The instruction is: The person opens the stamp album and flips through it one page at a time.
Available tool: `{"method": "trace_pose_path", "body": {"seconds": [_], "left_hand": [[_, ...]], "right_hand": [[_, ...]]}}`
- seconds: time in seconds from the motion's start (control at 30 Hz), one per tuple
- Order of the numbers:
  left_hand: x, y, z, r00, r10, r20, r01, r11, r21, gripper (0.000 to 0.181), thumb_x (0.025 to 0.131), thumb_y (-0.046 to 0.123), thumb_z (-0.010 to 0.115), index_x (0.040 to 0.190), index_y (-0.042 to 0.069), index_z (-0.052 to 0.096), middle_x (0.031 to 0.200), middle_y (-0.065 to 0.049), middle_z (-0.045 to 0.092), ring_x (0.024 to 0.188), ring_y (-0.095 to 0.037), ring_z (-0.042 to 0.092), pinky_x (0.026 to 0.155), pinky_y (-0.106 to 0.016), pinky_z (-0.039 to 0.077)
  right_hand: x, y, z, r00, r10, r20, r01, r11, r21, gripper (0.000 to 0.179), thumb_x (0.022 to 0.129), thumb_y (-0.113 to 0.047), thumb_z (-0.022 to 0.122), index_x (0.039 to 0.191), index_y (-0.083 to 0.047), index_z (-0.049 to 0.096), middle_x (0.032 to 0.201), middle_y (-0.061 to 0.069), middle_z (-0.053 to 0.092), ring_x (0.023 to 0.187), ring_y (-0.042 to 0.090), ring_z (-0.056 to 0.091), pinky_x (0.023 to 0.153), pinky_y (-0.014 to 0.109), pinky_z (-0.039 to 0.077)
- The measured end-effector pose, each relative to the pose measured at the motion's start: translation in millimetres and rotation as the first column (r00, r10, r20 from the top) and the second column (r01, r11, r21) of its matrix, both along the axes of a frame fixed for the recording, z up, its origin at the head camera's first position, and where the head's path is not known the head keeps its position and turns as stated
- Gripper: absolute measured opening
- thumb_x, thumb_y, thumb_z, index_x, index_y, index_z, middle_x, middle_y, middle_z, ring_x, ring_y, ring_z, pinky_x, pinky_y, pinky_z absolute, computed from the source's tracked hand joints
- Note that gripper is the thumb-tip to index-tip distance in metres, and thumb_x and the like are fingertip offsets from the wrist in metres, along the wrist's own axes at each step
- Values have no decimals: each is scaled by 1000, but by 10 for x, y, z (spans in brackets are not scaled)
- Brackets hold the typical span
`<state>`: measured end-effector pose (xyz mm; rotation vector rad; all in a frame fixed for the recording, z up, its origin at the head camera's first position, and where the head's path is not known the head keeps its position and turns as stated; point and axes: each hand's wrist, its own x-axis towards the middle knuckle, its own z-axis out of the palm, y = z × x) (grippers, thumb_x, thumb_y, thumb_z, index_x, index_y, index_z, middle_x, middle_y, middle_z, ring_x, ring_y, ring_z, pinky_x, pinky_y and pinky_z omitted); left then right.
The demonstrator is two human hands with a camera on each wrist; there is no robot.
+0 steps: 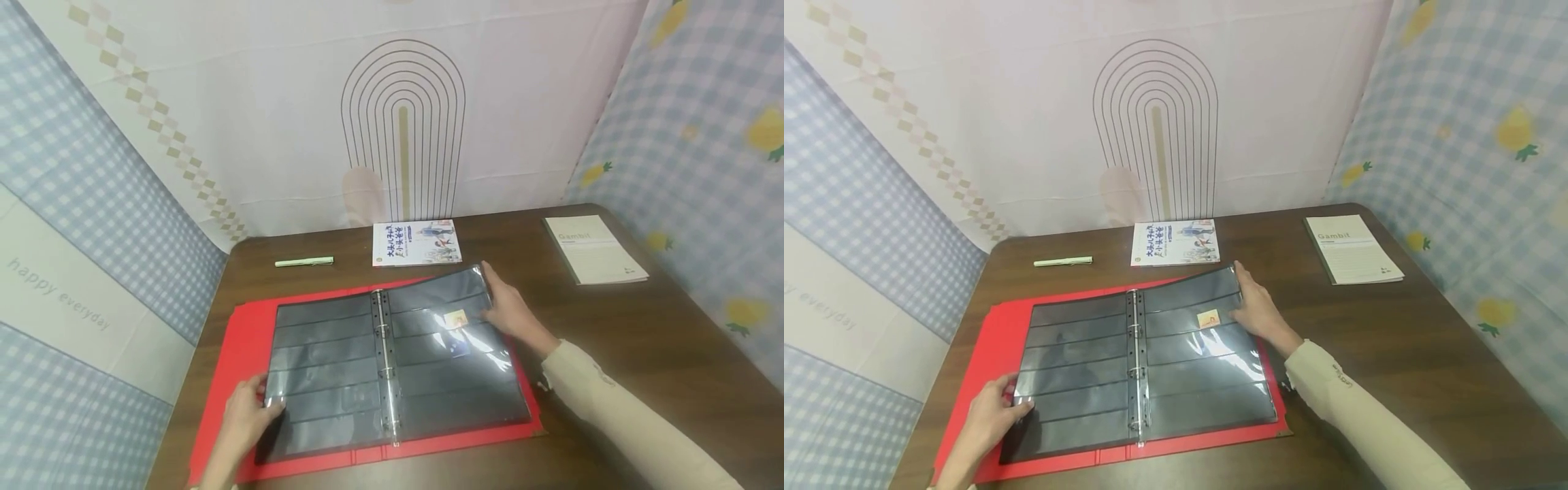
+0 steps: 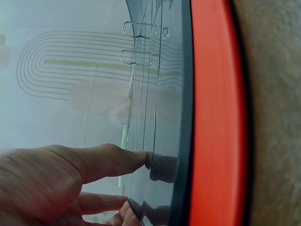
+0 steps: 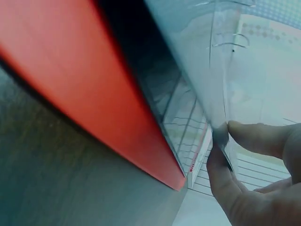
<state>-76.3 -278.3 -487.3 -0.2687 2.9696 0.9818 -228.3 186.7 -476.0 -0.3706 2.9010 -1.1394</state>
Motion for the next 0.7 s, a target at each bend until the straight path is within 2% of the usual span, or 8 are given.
{"method": "trace_pose_path", "body": {"seconds": [0.1, 0.17, 0.2, 0.27, 0.37, 0.47, 0.6, 0.7], "left_hand": [[-1, -4, 10, 1000, 8, 10, -8, 1000, 1, 65, 74, 5, 82, 129, -18, 54, 100, -23, 62, 83, -30, 59, 72, -44, 50], [-1, -8, 16, 1000, 13, 13, -13, 1000, 0, 65, 75, 5, 81, 129, -18, 54, 100, -23, 62, 84, -30, 59, 72, -43, 50], [-1, -8, 20, 1000, 15, 13, -15, 1000, 0, 65, 75, 5, 81, 129, -18, 54, 100, -23, 62, 84, -30, 59, 72, -43, 50], [-4, -10, 20, 1000, 19, 13, -19, 1000, 0, 65, 75, 6, 81, 129, -18, 55, 101, -23, 62, 83, -30, 59, 72, -43, 49], [-6, -13, 3, 1000, 19, 4, -19, 1000, -2, 65, 75, 7, 82, 128, -17, 55, 100, -22, 63, 83, -29, 59, 72, -43, 49], [-1, -12, -18, 1000, 18, -8, -18, 1000, 1, 66, 74, 7, 83, 129, -17, 55, 100, -22, 63, 83, -29, 59, 73, -43, 49], [7, -6, -33, 1000, 17, -20, -17, 1000, 2, 67, 74, 8, 84, 129, -17, 55, 100, -22, 63, 83, -28, 58, 72, -42, 49], [13, -17, -41, 1000, 19, -25, -18, 1000, 5, 67, 74, 7, 84, 129, -17, 56, 100, -22, 63, 83, -29, 59, 72, -42, 49]], "right_hand": [[25, 22, 53, 996, -2, 90, 5, 999, -40, 112, 71, 7, 77, 158, 7, 6, 136, 39, 50, 80, 37, 66, 81, 52, 56], [35, 46, 89, 989, 8, 146, 4, 997, -81, 109, 74, 6, 76, 157, 9, 5, 142, 40, 43, 92, 40, 68, 89, 52, 54], [41, 58, 108, 985, 16, 172, 2, 995, -102, 107, 75, 6, 75, 157, 10, 6, 141, 41, 44, 99, 43, 68, 93, 53, 52], [54, 84, 139, 976, 46, 215, -15, 989, -146, 101, 78, 6, 73, 155, 13, 8, 134, 42, 50, 102, 45, 67, 91, 52, 54], [75, 135, 178, 956, 133, 260, -74, 972, -225, 85, 81, 10, 66, 149, 20, 16, 113, 37, 64, 79, 34, 69, 74, 41, 59], [133, 162, 228, 921, 233, 313, -142, 947, -288, 72, 82, 14, 58, 143, 25, 21, 108, 35, 65, 68, 23, 65, 58, 36, 56], [234, 171, 315, 886, 284, 367, -189, 943, -275, 69, 83, 14, 52, 143, 23, 20, 123, 45, 54, 81, 30, 69, 57, 44, 59], [275, 162, 374, 874, 301, 382, -201, 939, -279, 69, 83, 14, 49, 145, 20, 19, 122, 43, 55, 76, 29, 69, 55, 46, 58]]}}
